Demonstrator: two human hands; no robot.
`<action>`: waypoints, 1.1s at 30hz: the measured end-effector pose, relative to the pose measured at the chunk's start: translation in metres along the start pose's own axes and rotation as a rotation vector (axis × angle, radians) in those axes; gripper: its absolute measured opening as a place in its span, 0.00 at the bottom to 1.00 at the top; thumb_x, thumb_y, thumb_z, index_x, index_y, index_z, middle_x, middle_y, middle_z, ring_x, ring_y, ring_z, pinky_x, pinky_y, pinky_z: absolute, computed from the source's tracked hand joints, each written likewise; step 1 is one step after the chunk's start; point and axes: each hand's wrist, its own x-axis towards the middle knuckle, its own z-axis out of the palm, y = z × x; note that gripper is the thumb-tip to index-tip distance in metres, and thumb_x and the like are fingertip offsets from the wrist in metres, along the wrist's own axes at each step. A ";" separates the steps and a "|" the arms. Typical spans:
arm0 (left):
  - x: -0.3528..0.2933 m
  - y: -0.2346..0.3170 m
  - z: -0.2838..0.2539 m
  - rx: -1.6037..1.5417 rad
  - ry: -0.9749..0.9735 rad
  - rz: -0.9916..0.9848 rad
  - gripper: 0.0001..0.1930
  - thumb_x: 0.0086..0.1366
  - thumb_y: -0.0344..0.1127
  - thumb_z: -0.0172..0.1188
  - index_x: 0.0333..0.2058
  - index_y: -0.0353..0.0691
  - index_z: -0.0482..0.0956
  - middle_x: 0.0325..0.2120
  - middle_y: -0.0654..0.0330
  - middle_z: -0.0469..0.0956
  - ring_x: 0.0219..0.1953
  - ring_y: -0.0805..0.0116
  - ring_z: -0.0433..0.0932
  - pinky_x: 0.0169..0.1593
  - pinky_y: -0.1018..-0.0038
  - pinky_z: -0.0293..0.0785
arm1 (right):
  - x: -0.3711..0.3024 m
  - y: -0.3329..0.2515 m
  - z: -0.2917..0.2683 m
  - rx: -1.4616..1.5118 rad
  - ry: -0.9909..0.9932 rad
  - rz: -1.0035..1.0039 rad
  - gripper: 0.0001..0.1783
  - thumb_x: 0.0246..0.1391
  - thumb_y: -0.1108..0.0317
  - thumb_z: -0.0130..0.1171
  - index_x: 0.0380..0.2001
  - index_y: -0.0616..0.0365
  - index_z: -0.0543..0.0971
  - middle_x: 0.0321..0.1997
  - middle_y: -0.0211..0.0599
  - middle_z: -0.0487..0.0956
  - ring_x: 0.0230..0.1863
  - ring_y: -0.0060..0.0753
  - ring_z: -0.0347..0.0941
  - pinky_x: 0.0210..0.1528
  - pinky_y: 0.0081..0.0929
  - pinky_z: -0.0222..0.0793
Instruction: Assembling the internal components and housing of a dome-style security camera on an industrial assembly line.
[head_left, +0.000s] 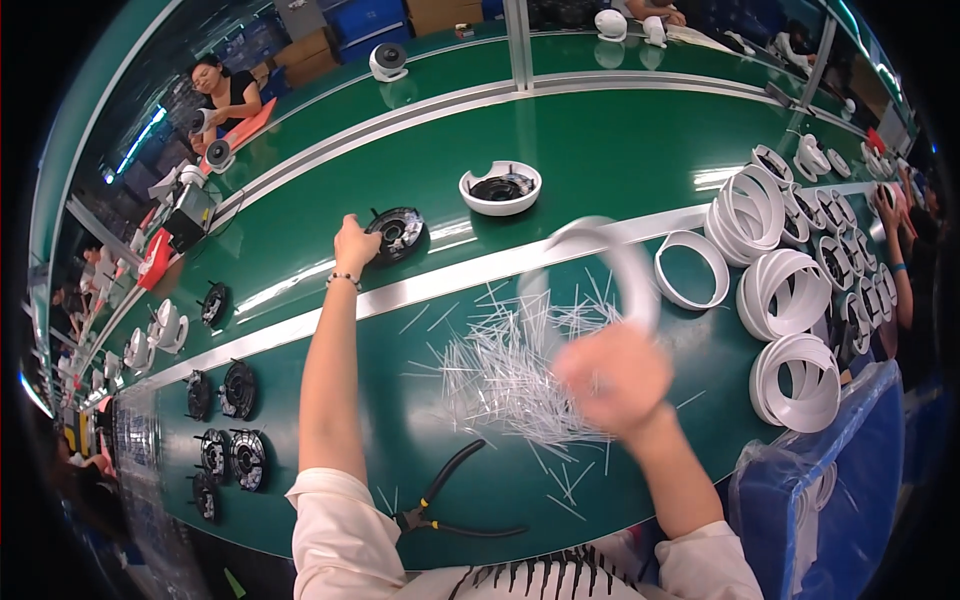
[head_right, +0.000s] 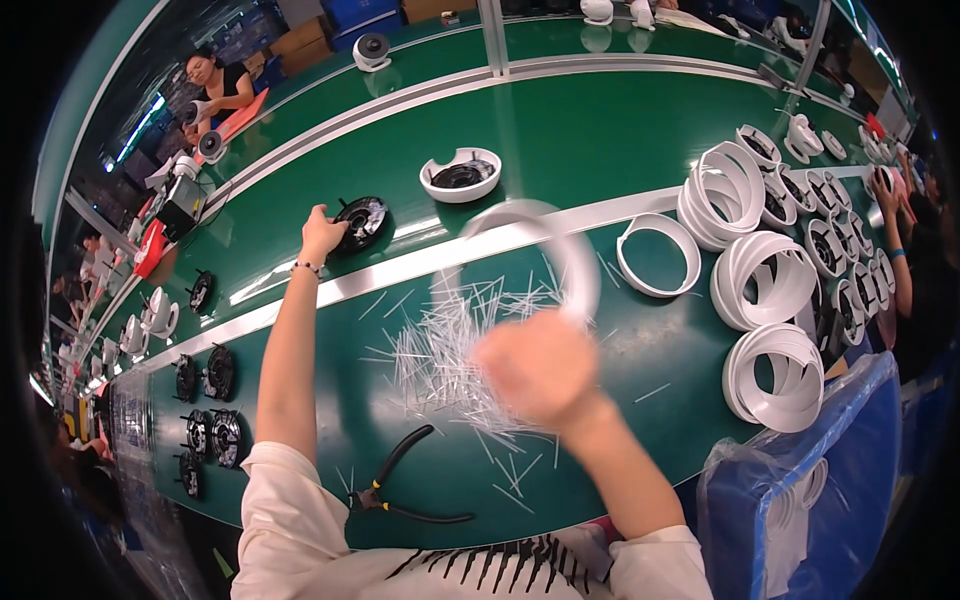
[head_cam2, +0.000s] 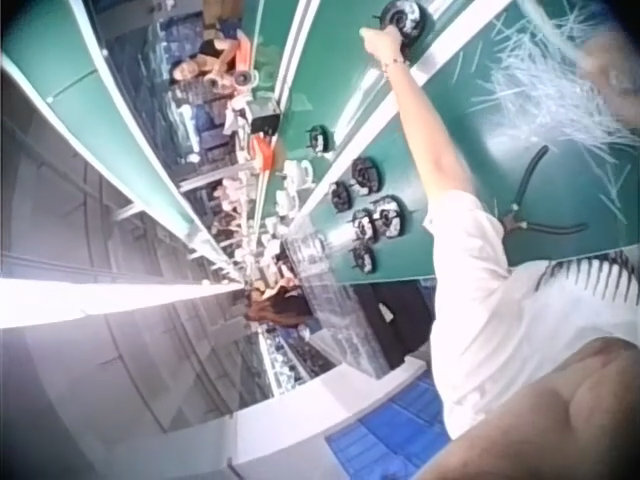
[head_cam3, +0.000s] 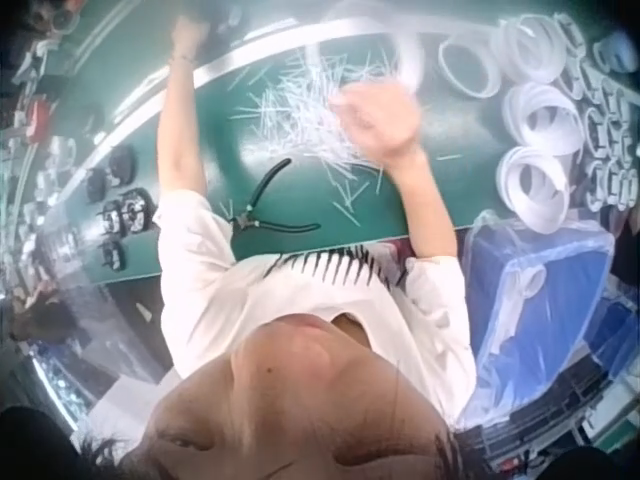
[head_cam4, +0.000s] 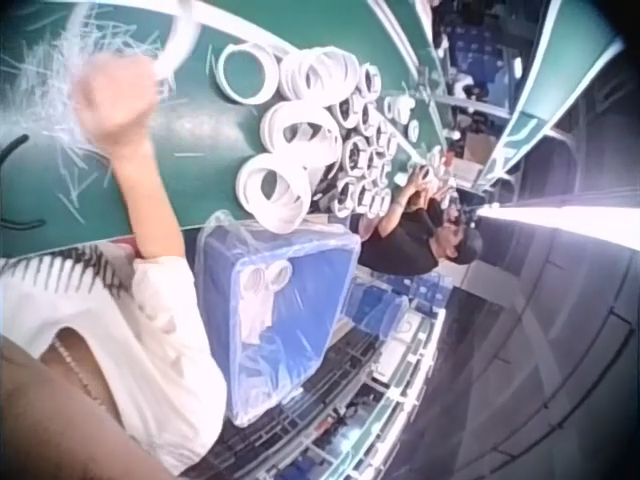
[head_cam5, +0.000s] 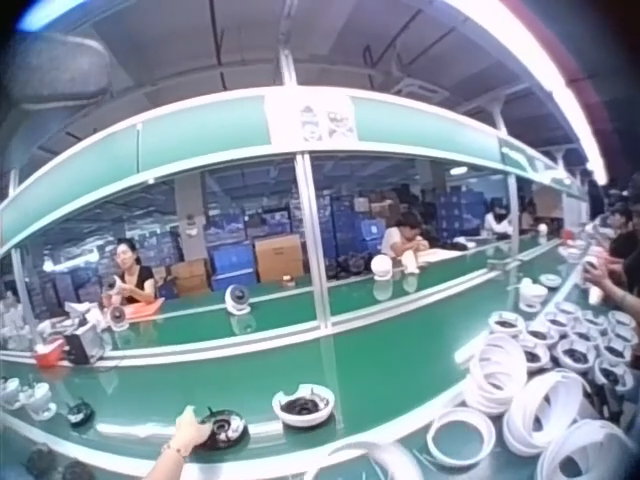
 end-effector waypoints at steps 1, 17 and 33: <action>-0.007 0.013 0.003 -0.091 0.018 0.004 0.29 0.44 0.36 0.61 0.45 0.31 0.64 0.36 0.48 0.74 0.42 0.54 0.72 0.47 0.69 0.65 | -0.014 -0.019 0.010 0.015 -0.108 -0.132 0.04 0.35 0.72 0.59 0.18 0.54 0.74 0.19 0.30 0.74 0.17 0.27 0.67 0.17 0.23 0.61; -0.136 0.061 -0.058 -1.091 -0.383 0.039 0.14 0.54 0.20 0.48 0.42 0.30 0.66 0.36 0.57 0.71 0.37 0.73 0.71 0.42 0.79 0.68 | -0.022 -0.082 0.038 0.363 -0.853 0.106 0.49 0.28 0.47 0.64 0.54 0.58 0.57 0.63 0.53 0.40 0.62 0.63 0.32 0.55 0.64 0.30; -0.189 0.084 -0.055 -1.459 -0.431 0.034 0.18 0.54 0.17 0.44 0.45 0.31 0.59 0.41 0.52 0.69 0.42 0.66 0.72 0.46 0.72 0.69 | -0.009 -0.022 0.022 0.795 0.057 0.569 0.59 0.21 0.66 0.72 0.56 0.65 0.46 0.56 0.48 0.54 0.58 0.40 0.53 0.57 0.35 0.54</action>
